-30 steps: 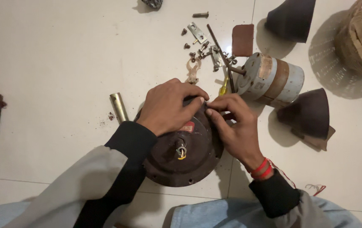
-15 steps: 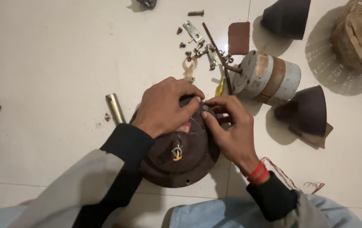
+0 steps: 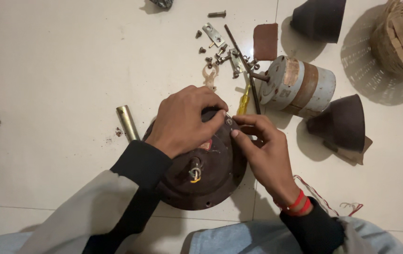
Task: The person sits on the floor and assembles a ceiling fan motor housing. They insert a metal loop into the motor casing, then use a screwdriver to tighten multiple screws around the perimeter of the housing.
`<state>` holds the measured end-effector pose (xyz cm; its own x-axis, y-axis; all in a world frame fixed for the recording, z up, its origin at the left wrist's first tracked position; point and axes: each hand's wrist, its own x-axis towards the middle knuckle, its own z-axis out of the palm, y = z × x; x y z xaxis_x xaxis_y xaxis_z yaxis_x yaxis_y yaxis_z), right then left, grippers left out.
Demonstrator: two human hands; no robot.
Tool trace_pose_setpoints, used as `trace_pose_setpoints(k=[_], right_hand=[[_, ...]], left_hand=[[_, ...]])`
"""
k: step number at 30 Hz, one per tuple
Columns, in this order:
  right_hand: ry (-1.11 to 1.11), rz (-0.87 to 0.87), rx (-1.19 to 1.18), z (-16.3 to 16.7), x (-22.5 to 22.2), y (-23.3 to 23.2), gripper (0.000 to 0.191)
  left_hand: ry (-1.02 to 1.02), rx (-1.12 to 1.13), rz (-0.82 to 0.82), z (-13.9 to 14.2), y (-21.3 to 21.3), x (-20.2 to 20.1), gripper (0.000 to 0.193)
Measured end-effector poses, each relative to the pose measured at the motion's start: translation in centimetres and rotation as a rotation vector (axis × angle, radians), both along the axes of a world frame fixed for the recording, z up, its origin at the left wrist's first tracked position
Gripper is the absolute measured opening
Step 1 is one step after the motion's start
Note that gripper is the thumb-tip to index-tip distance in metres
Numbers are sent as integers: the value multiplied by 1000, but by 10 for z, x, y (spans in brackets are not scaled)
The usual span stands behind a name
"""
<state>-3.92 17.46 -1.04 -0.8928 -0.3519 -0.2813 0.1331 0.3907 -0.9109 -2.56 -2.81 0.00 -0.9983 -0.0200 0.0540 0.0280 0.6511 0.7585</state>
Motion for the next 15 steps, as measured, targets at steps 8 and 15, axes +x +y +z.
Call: trace_pose_setpoints(k=[8,15], right_hand=[[-85,-60,-72,-7,0,-3,24],[-68,-14,-128,-11,-6,-1,25]], left_hand=[[-169,-54,30,1,-2,0,28],[-245,-37,-6,1,-8,-5,25]])
